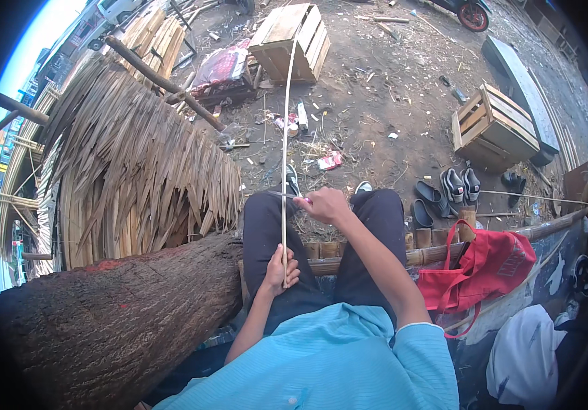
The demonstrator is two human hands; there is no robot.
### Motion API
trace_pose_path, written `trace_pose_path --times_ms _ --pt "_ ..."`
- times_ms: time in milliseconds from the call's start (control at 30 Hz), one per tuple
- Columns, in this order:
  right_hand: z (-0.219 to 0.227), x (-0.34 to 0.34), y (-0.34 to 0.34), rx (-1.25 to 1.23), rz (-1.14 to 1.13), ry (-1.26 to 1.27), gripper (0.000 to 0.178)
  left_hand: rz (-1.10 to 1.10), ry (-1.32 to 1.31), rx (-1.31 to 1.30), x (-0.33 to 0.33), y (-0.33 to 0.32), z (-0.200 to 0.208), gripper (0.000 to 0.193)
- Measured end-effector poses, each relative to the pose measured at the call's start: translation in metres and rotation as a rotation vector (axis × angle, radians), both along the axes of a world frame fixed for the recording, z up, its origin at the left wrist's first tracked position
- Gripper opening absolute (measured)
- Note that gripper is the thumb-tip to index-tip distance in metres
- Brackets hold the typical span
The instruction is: The person uses a small knife to shave thin layers of wood from a long, narrow wooden strip while sitting outdoors.
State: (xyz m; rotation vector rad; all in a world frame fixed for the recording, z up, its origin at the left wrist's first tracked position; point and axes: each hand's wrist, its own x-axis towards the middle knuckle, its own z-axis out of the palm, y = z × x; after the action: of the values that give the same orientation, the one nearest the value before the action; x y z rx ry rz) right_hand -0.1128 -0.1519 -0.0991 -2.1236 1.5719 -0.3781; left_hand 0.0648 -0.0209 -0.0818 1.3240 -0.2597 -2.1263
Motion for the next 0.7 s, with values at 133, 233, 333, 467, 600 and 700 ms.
trace_pose_path --times_ms 133,233,333,467,600,700 --pt "0.01 0.021 0.06 -0.036 0.299 -0.041 0.055 -0.008 -0.029 -0.041 -0.001 0.002 -0.008 0.045" --pt "0.021 0.027 0.079 0.037 0.349 -0.073 0.054 -0.036 -0.108 -0.149 -0.003 0.006 -0.015 0.045" --pt "0.017 0.027 0.08 0.036 0.303 -0.001 0.058 -0.047 -0.144 -0.2 -0.006 0.008 -0.018 0.043" --pt "-0.009 0.025 0.07 -0.044 0.28 -0.028 0.059 -0.065 -0.276 -0.22 -0.012 -0.001 -0.013 0.039" --pt "-0.013 0.028 0.055 -0.07 0.273 0.023 0.059 -0.032 -0.31 -0.205 -0.01 -0.008 -0.018 0.038" --pt "-0.014 0.02 0.028 -0.033 -0.039 0.069 0.057 -0.038 -0.307 -0.194 -0.01 -0.007 -0.015 0.041"
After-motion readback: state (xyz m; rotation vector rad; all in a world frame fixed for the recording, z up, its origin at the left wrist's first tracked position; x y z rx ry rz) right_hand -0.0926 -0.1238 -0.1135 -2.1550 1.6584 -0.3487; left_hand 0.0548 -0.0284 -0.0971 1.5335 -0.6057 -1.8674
